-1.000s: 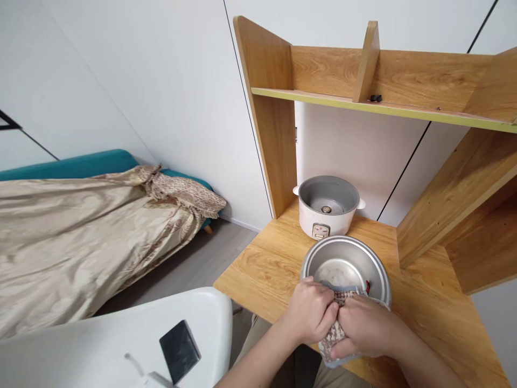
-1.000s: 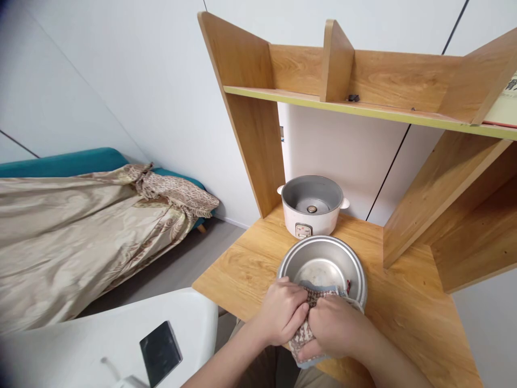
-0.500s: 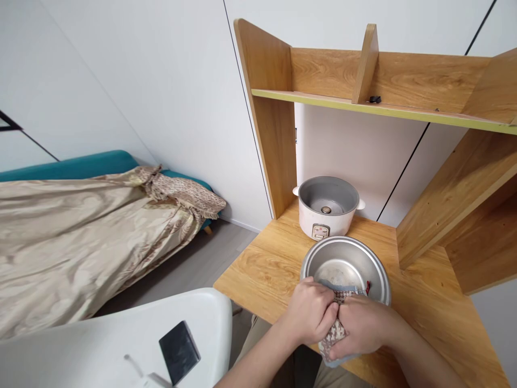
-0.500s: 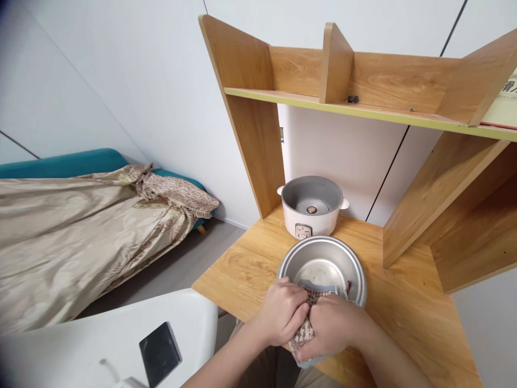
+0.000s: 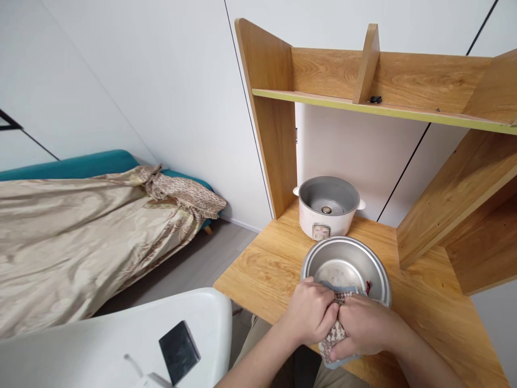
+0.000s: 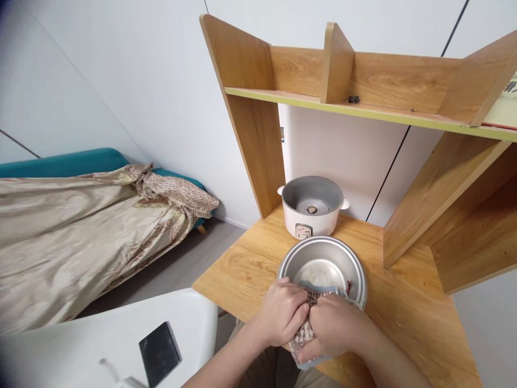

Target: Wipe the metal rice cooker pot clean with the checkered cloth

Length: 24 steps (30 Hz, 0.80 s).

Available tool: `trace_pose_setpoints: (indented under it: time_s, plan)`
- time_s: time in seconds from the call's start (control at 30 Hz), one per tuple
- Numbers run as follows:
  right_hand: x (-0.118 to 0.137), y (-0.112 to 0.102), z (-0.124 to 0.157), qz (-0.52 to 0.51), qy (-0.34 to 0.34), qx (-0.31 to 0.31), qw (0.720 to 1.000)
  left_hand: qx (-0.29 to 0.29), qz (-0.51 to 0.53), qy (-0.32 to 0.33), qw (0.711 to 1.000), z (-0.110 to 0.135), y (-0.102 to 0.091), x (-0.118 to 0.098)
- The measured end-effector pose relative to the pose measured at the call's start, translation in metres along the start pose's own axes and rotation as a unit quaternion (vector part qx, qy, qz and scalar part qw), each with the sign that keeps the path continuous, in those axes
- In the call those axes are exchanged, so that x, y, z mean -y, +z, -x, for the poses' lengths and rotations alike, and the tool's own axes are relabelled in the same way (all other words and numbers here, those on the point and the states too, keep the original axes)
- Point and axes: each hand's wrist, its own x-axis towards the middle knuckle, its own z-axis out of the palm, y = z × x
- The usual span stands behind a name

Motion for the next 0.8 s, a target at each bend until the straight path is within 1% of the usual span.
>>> trace_pose_setpoints:
  time_s: [0.1, 0.2, 0.6, 0.8]
  plan:
    - [-0.0002, 0.0011, 0.0015, 0.003, 0.014, -0.001, 1.000, 0.000, 0.000, 0.001, 1.000, 0.0006, 0.0008, -0.0001]
    - [-0.0005, 0.0005, 0.0014, 0.002, 0.013, 0.001, 1.000, 0.000, -0.001, 0.001, 1.000, 0.0007, 0.0009, -0.0004]
    - [-0.0060, 0.0010, -0.0082, -0.021, -0.043, 0.019, 0.999, -0.003, 0.001, 0.004, 1.000, -0.0002, -0.0006, -0.0005]
    - [-0.0024, -0.0017, -0.0057, -0.005, -0.026, 0.020, 0.999, -0.001, -0.002, 0.000, 1.000, -0.0003, 0.0000, -0.0013]
